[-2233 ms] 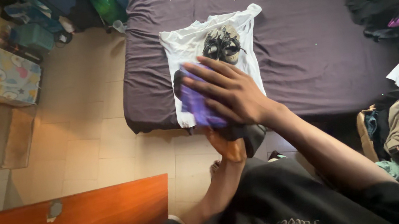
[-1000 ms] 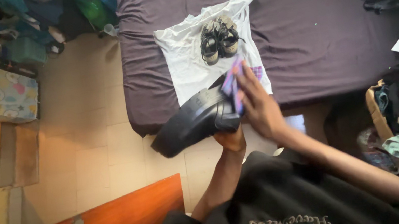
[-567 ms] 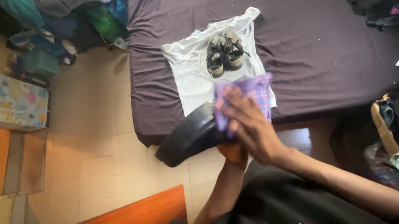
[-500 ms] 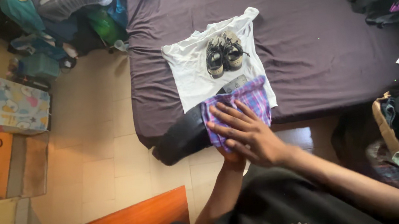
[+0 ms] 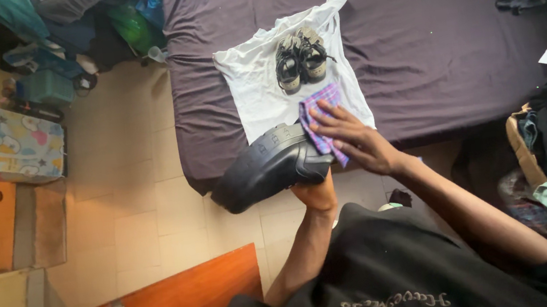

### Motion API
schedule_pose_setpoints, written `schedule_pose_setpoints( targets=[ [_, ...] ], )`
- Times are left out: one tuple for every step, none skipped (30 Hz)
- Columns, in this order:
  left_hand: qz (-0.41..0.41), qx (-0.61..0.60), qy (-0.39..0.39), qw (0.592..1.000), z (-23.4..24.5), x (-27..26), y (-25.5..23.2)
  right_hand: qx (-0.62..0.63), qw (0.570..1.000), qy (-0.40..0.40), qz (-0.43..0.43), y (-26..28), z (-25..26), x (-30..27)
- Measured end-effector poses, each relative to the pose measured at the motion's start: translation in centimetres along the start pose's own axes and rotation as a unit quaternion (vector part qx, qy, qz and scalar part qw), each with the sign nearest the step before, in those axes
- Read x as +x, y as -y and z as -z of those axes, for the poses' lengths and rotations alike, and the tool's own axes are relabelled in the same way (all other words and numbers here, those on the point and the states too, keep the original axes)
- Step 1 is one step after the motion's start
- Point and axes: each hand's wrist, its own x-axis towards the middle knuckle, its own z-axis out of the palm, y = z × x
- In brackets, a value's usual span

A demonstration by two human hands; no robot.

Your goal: The person picks up a cloth from a bed, picks up a shoe, and wipes the upper and sides of the shoe with the cloth before setting it down.

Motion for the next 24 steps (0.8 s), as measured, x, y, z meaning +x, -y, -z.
schedule_pose_setpoints(
  targets=[
    [0.050,-0.064,0.061,0.995,0.0,0.1,0.3,-0.001,1.000,0.001,0.000,0.4,-0.4,-0.2],
    [0.051,-0.067,0.063,0.994,-0.2,-0.1,0.5,-0.020,0.999,0.036,0.032,1.1,-1.2,-0.6],
    [0.200,-0.159,0.102,0.961,-0.5,-0.7,0.4,-0.038,0.995,0.071,0.063,1.5,-1.5,-0.8],
    [0.341,-0.245,0.133,0.898,-0.6,-1.3,0.4,-0.039,0.995,0.072,0.061,1.6,-1.3,-1.0],
    [0.341,-0.247,0.133,0.897,-0.4,-1.2,0.5,-0.050,0.991,0.102,0.072,1.5,-1.2,-1.2],
    [0.271,-0.243,0.090,0.927,-0.3,-0.9,0.5,-0.059,0.986,0.133,0.085,1.1,-1.1,-1.2],
    [0.200,-0.237,0.046,0.950,-0.2,-0.9,0.6,-0.058,0.986,0.134,0.085,0.5,-0.3,-1.3],
    [0.196,-0.237,0.050,0.950,-0.1,-0.8,0.9,-0.033,0.991,0.112,0.066,-0.3,1.0,-1.1],
    [0.116,-0.145,0.025,0.982,-0.1,-0.5,1.3,-0.007,0.995,0.090,0.048,-0.8,1.5,-1.1],
    [0.037,-0.052,-0.001,0.998,-0.5,-0.1,1.7,-0.008,0.994,0.092,0.051,-1.0,1.2,-1.1],
    [0.036,-0.052,0.003,0.998,-1.2,-0.4,2.0,-0.001,0.996,0.078,0.052,-0.9,0.9,-1.2],
    [0.053,-0.095,-0.003,0.994,-1.9,-0.8,2.5,0.003,0.997,0.063,0.051,-0.6,1.0,-1.3],
    [0.069,-0.138,-0.009,0.988,-2.5,-0.9,3.0,-0.001,0.997,0.064,0.052,-0.5,1.0,-1.1],
    [0.067,-0.139,-0.013,0.988,-2.7,-1.3,3.5,-0.024,0.993,0.081,0.081,-0.1,-0.1,-1.4],
    [0.205,-0.206,0.065,0.955,-2.7,-1.3,3.9,-0.046,0.988,0.098,0.111,0.2,-0.7,-1.7],
    [0.331,-0.268,0.144,0.893,-2.4,-1.5,3.8,-0.042,0.989,0.098,0.106,0.0,-0.8,-1.8],
    [0.327,-0.269,0.139,0.895,-1.9,-1.5,3.4,-0.037,0.991,0.063,0.114,-0.5,-0.7,-1.7],
    [0.200,-0.194,0.044,0.959,-1.5,-0.7,2.6,-0.034,0.991,0.028,0.128,-1.0,-0.6,-1.6],
    [0.063,-0.114,-0.051,0.990,-0.9,-0.4,1.8,-0.031,0.991,0.029,0.131,-1.0,-0.2,-2.2],
    [0.061,-0.113,-0.045,0.991,-0.1,-0.4,1.5,-0.030,0.996,-0.011,0.087,-0.9,0.5,-2.7],
    [0.084,-0.103,0.029,0.991,0.5,-0.8,1.3,-0.030,0.997,-0.051,0.043,-0.7,0.7,-2.8],
    [0.106,-0.092,0.103,0.985,1.0,-0.8,1.2,-0.030,0.997,-0.048,0.048,-0.4,0.5,-2.7],
    [0.105,-0.092,0.109,0.984,1.1,-0.5,1.0,-0.044,0.997,-0.045,0.036,0.1,0.3,-2.6],
    [0.054,-0.032,0.039,0.997,1.3,-0.9,0.9,-0.057,0.997,-0.045,0.015,0.7,0.1,-2.8]
  ],
)
